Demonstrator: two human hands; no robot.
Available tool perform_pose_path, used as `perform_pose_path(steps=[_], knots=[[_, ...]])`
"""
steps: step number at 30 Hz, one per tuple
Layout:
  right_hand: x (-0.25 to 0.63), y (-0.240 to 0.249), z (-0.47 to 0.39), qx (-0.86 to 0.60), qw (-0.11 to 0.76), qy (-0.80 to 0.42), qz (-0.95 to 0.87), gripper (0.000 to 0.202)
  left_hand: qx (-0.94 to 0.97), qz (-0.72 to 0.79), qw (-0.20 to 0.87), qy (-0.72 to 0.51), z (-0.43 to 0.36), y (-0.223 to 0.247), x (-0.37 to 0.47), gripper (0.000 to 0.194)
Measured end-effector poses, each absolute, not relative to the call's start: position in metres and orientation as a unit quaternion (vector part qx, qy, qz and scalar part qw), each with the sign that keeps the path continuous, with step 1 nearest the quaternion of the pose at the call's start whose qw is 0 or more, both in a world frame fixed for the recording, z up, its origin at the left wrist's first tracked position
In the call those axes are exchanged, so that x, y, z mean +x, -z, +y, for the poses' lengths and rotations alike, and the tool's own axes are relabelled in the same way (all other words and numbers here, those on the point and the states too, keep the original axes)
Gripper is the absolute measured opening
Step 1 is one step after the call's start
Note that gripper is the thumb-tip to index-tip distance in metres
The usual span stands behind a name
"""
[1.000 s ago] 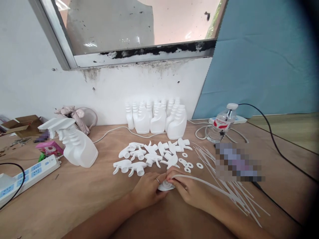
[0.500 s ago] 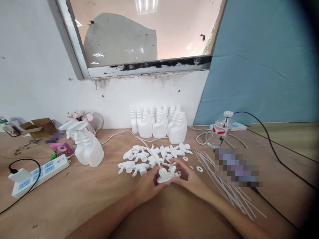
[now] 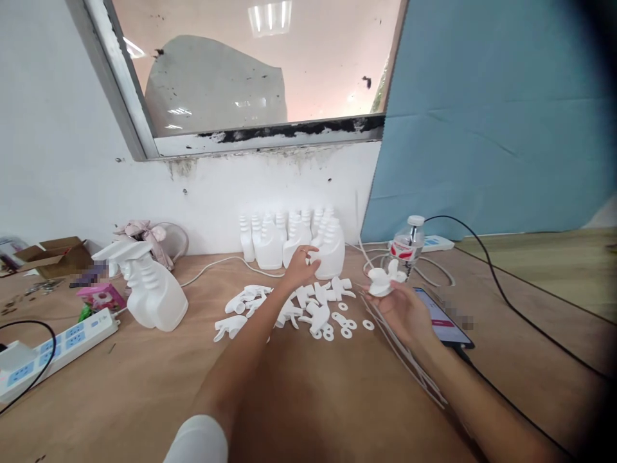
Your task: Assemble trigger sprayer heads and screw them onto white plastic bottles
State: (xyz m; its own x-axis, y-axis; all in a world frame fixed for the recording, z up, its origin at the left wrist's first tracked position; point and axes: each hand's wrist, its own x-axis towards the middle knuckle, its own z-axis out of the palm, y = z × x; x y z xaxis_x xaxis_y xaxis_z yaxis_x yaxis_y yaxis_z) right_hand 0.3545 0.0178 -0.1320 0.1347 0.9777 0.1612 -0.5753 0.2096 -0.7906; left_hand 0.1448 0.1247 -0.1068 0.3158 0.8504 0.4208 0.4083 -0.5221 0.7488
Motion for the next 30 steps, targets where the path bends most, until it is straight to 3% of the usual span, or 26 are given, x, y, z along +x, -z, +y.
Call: perform_pose_path(steps=[5, 11, 18, 23, 30], knots=[[0.377, 0.141, 0.027, -0.289, 0.712, -0.571, -0.289, 0.022, 0.736, 0.484, 0.212, -0.423, 0.155, 0.127, 0.182, 0.053], [0.378, 0.138, 0.025, -0.298, 0.722, -0.533, -0.325, 0.027, 0.738, 0.479, 0.162, -0.447, 0.146, 0.125, 0.172, 0.040], [0.362, 0.121, 0.012, -0.306, 0.703, -0.519, -0.378, 0.014, 0.745, 0.453, 0.079, -0.483, 0.111, 0.072, 0.072, 0.041], [0.354, 0.091, 0.019, -0.298, 0.774, -0.378, -0.411, 0.034, 0.734, 0.492, -0.014, -0.467, 0.096, 0.049, -0.014, 0.040], [0.335, 0.035, 0.045, -0.259, 0.817, -0.219, -0.465, 0.033, 0.706, 0.535, -0.024, -0.464, 0.089, 0.051, -0.061, 0.035]])
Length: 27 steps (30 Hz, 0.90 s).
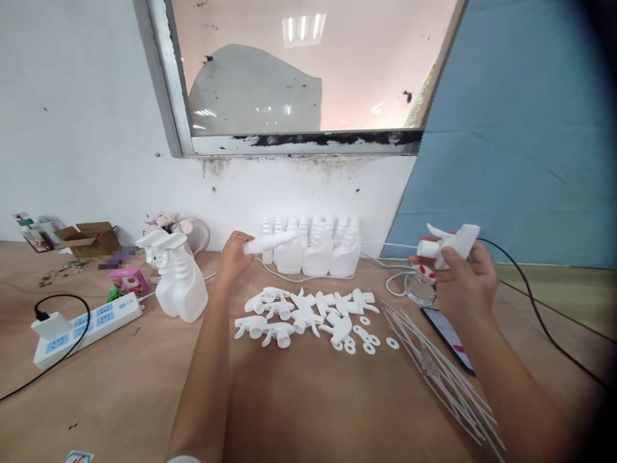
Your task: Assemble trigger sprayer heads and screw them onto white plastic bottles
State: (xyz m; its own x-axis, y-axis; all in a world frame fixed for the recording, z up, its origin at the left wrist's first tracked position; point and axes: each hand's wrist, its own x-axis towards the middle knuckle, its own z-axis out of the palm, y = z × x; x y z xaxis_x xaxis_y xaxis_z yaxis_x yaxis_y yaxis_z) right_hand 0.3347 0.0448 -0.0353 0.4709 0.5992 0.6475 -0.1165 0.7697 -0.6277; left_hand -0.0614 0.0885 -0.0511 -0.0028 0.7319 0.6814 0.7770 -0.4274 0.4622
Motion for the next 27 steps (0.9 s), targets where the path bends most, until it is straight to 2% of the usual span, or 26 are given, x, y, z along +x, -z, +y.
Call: perform_pose_path(steps=[7, 20, 27], knots=[[0.313, 0.026, 0.060, -0.236, 0.830, -0.129, -0.489, 0.034, -0.723, -0.540, 0.031, 0.430, 0.083, 0.048, -0.058, 0.033], [0.312, 0.034, 0.063, -0.261, 0.811, -0.152, -0.502, 0.036, -0.755, -0.514, 0.014, 0.407, 0.078, 0.043, -0.049, 0.030], [0.328, 0.023, 0.059, -0.205, 0.839, -0.136, -0.485, 0.032, -0.745, -0.528, 0.014, 0.408, 0.075, 0.039, -0.053, 0.033]])
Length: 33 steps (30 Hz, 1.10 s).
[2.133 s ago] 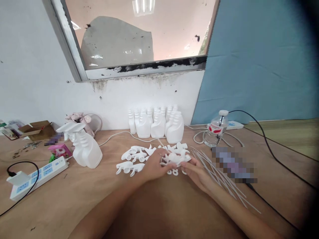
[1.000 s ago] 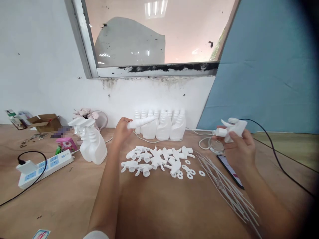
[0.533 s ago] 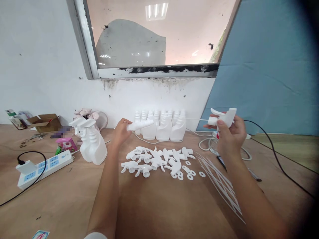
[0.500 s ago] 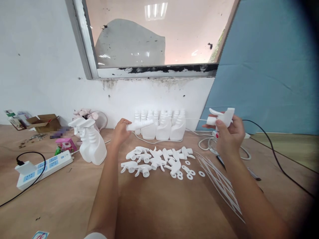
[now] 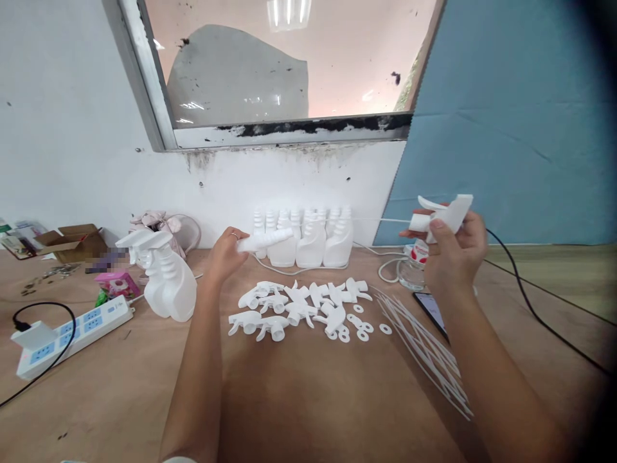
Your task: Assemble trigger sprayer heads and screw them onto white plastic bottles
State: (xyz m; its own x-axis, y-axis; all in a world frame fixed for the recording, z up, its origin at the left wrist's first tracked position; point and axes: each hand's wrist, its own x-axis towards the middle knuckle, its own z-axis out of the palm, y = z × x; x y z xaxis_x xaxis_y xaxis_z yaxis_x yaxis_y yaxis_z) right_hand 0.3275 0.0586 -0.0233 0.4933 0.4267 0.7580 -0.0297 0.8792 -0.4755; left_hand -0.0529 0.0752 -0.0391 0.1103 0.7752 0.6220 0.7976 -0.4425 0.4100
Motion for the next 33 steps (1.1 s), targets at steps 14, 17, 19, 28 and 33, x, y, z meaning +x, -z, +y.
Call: perform_pose_path(steps=[14, 17, 19, 28, 33], knots=[[0.310, 0.036, 0.059, -0.269, 0.750, -0.254, -0.549, 0.032, -0.797, -0.433, -0.065, 0.417, 0.069, 0.034, -0.030, 0.032], [0.299, 0.035, 0.051, -0.287, 0.700, -0.307, -0.577, 0.034, -0.803, -0.415, -0.133, 0.407, 0.064, 0.032, -0.018, 0.032], [0.293, 0.034, 0.045, -0.305, 0.661, -0.343, -0.594, 0.039, -0.803, -0.407, -0.185, 0.393, 0.059, 0.030, -0.010, 0.031], [0.273, 0.032, 0.036, -0.277, 0.681, -0.423, -0.529, 0.036, -0.800, -0.368, -0.335, 0.336, 0.042, 0.020, 0.013, 0.033], [0.255, 0.033, 0.025, -0.222, 0.673, -0.489, -0.508, 0.042, -0.821, -0.353, -0.373, 0.250, 0.032, 0.020, 0.037, 0.041]])
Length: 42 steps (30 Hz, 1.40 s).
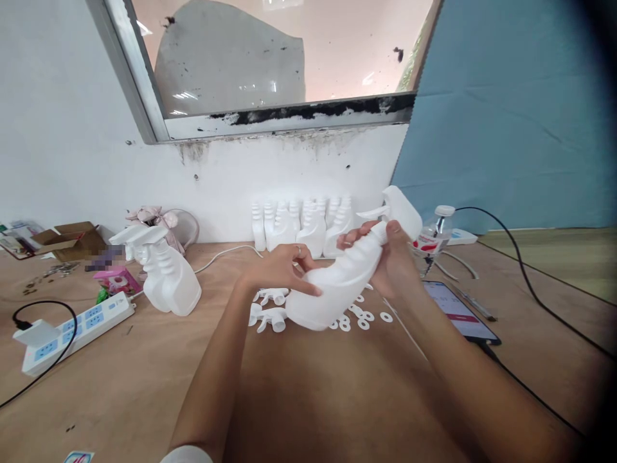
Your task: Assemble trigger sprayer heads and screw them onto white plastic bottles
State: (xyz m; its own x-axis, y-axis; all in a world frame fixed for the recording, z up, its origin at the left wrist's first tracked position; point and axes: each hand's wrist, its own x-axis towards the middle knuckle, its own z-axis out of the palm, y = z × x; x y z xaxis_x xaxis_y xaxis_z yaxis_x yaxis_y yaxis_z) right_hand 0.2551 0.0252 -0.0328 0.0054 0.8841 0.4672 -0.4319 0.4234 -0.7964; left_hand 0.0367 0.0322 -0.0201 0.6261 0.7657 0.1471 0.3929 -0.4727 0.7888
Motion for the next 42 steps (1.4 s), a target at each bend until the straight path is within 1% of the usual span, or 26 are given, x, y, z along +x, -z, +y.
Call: perform_pose_path(steps=[3, 5, 7, 10, 13, 17, 19, 25, 27, 31, 34, 36, 39, 42], knots=[[0.247, 0.035, 0.015, -0.218, 0.623, -0.526, -0.537, 0.037, 0.833, 0.342, 0.388, -0.196, 0.027, 0.019, 0.046, 0.039], [0.241, 0.037, 0.009, -0.217, 0.599, -0.539, -0.551, 0.034, 0.824, 0.329, 0.410, -0.214, 0.025, 0.018, 0.047, 0.034], [0.236, 0.040, 0.003, -0.222, 0.588, -0.542, -0.558, 0.031, 0.802, 0.310, 0.424, -0.287, 0.023, 0.015, 0.046, 0.031], [0.227, 0.046, -0.001, -0.241, 0.559, -0.533, -0.587, 0.028, 0.770, 0.269, 0.404, -0.415, 0.019, 0.009, 0.045, 0.035], [0.221, 0.055, -0.003, -0.258, 0.523, -0.532, -0.614, 0.027, 0.762, 0.248, 0.369, -0.471, 0.011, 0.004, 0.047, 0.036], [0.219, 0.065, -0.001, -0.272, 0.498, -0.540, -0.621, 0.029, 0.772, 0.291, 0.321, -0.465, 0.002, -0.001, 0.052, 0.027], [0.220, 0.066, 0.000, -0.259, 0.490, -0.548, -0.627, 0.029, 0.769, 0.306, 0.314, -0.464, -0.001, -0.002, 0.054, 0.022], [0.222, 0.062, -0.001, -0.187, 0.471, -0.603, -0.616, 0.033, 0.744, 0.319, 0.367, -0.459, -0.003, -0.003, 0.052, 0.021], [0.220, 0.062, -0.003, -0.194, 0.476, -0.608, -0.605, 0.032, 0.744, 0.320, 0.387, -0.441, -0.005, -0.005, 0.050, 0.021], [0.215, 0.062, -0.008, -0.240, 0.495, -0.582, -0.598, 0.033, 0.744, 0.319, 0.407, -0.424, -0.009, -0.008, 0.046, 0.028], [0.213, 0.062, -0.011, -0.197, 0.483, -0.607, -0.600, 0.038, 0.745, 0.304, 0.439, -0.401, -0.011, -0.008, 0.044, 0.028], [0.212, 0.061, -0.012, -0.200, 0.477, -0.602, -0.608, 0.037, 0.748, 0.313, 0.425, -0.402, -0.011, -0.008, 0.043, 0.026], [0.210, 0.060, -0.014, -0.243, 0.495, -0.551, -0.627, 0.033, 0.751, 0.329, 0.399, -0.410, -0.011, -0.008, 0.041, 0.026], [0.208, 0.059, -0.017, -0.207, 0.495, -0.569, -0.623, 0.041, 0.753, 0.315, 0.429, -0.387, -0.011, -0.009, 0.040, 0.025]])
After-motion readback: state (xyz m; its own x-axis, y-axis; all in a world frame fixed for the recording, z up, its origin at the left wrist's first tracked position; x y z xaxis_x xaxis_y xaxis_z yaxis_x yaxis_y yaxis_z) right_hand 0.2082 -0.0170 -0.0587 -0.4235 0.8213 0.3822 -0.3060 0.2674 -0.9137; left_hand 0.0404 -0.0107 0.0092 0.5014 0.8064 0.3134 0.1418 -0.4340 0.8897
